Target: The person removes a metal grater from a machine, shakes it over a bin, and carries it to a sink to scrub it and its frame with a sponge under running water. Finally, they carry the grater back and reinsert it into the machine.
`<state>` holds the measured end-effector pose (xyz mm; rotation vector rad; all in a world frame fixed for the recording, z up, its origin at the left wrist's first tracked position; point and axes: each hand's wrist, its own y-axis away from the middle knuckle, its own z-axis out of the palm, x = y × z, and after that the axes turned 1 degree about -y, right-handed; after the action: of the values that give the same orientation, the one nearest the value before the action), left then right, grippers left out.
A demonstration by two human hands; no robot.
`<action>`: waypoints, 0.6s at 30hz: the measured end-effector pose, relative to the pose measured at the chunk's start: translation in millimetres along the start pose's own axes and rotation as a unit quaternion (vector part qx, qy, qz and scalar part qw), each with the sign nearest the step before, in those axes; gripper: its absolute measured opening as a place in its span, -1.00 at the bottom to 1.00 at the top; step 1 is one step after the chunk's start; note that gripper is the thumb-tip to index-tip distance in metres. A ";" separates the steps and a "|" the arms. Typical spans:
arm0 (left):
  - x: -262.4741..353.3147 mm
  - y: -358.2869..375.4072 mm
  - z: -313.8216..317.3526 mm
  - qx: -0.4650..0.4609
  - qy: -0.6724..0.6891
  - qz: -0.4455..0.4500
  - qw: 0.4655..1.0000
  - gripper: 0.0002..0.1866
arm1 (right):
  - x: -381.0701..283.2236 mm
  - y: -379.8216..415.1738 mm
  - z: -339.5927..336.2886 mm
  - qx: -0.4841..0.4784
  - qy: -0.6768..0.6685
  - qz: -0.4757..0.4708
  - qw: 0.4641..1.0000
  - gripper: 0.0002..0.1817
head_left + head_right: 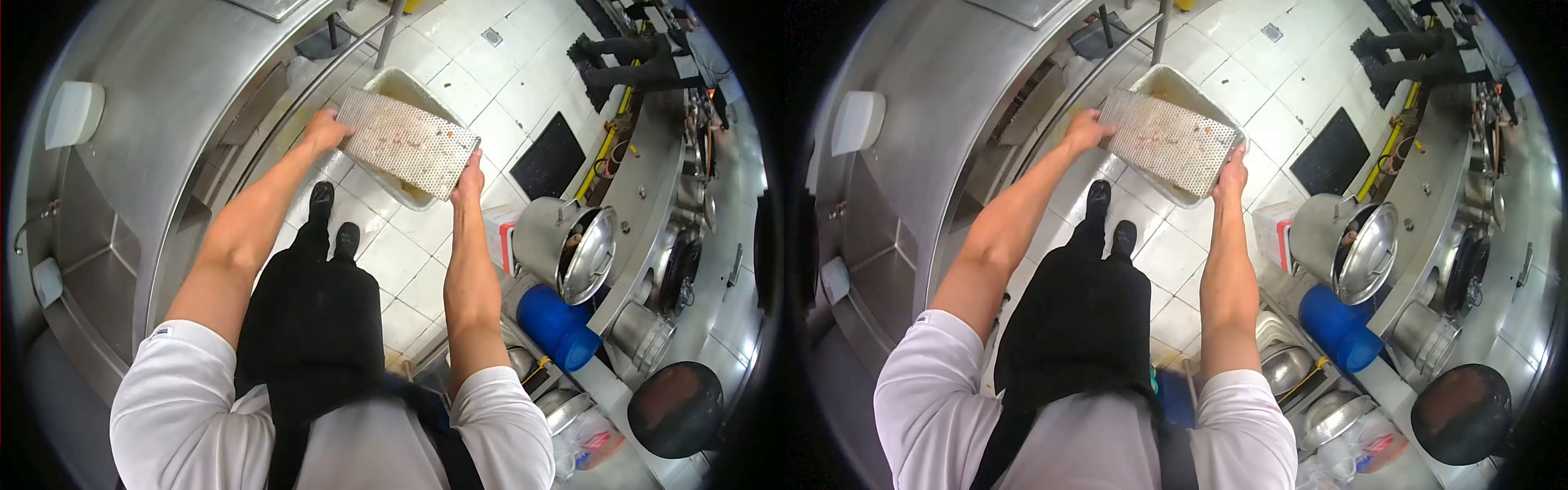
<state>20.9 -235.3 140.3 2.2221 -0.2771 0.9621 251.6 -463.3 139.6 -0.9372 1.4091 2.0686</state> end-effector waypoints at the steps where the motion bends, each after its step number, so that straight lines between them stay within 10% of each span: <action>1: -2.0 9.1 -4.1 -0.004 0.023 -0.002 1.000 -0.44 | -16.6 15.5 8.1 0.000 0.034 -0.020 0.999 -0.34; 11: 59.5 215.4 -80.6 0.021 0.303 0.050 0.951 -0.26 | -214.8 261.4 88.4 -0.120 0.280 -0.182 0.935 -0.47; 18: 41.5 304.8 -151.5 0.043 0.507 0.130 0.851 -0.42 | -242.8 455.4 190.7 -0.327 0.376 -0.443 0.745 -0.68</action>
<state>-168.5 -356.1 399.3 1.4628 -0.0312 2.1613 40.6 -452.6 647.6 -2.3460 0.2012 1.3909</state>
